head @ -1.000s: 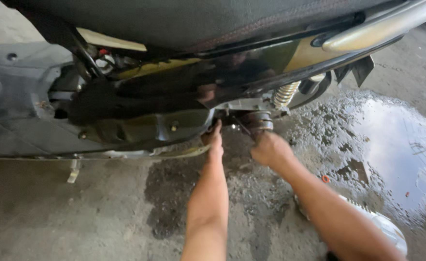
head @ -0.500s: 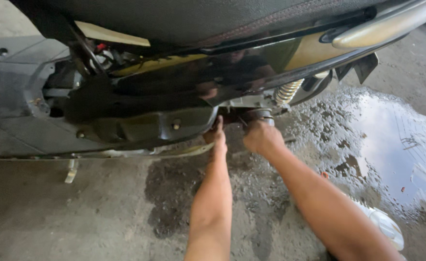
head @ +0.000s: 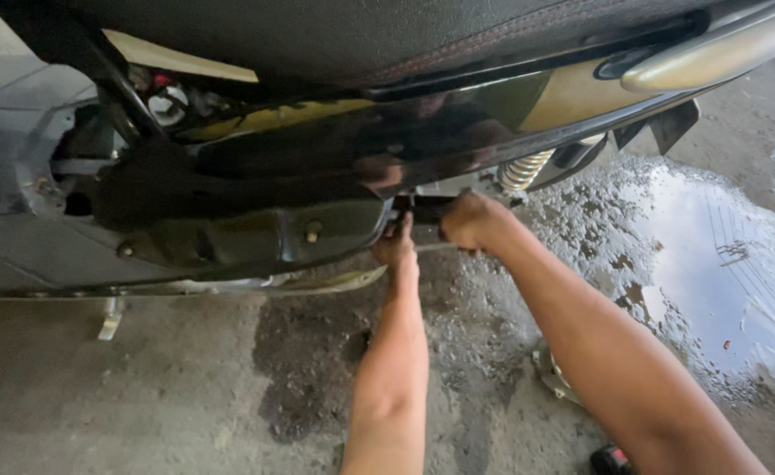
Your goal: The person removes a scooter cover, then uses a T-handle wrench and an impact driver to detach the drive belt and pulley. They remove the belt, inspect the pulley, and compare a red plastic part with a metal part before placing them on the floor.
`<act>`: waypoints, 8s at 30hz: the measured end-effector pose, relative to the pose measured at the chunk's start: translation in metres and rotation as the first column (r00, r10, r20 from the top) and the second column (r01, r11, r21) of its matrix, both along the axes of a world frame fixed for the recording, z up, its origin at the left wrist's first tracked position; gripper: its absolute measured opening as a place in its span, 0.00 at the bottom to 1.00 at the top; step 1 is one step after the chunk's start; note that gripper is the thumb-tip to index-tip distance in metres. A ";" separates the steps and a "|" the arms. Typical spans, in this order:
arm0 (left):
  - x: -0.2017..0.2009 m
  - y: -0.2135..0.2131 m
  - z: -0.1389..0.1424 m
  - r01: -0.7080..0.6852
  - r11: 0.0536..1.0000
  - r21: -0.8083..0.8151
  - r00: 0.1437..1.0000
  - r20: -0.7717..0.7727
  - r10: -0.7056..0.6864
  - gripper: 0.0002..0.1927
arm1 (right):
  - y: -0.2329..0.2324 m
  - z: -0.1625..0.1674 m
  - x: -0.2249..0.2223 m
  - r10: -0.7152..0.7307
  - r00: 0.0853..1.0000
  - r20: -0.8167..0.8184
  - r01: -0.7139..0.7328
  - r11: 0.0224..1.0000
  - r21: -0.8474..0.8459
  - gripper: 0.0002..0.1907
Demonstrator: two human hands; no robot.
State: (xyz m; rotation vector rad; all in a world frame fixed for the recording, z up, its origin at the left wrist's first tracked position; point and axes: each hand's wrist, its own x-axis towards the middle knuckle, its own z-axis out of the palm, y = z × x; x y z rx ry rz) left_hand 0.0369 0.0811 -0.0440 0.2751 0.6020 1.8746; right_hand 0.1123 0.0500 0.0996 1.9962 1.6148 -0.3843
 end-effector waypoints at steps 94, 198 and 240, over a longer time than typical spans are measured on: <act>-0.009 -0.119 0.050 0.695 0.543 -0.471 0.479 -0.260 -0.839 0.51 | -0.493 -0.074 0.172 0.702 0.628 -0.336 -0.712 0.692 0.118 0.47; -0.151 -0.558 -0.026 -0.351 0.386 -0.853 -0.455 -0.204 -0.867 0.77 | -0.422 -0.203 -0.047 0.625 0.405 -0.667 -0.622 0.723 0.300 0.22; -0.283 -0.537 -0.088 -0.096 0.708 -0.700 -0.431 -0.612 -0.663 0.16 | -0.374 -0.197 -0.040 0.623 -0.137 -0.770 -0.718 0.473 0.510 0.13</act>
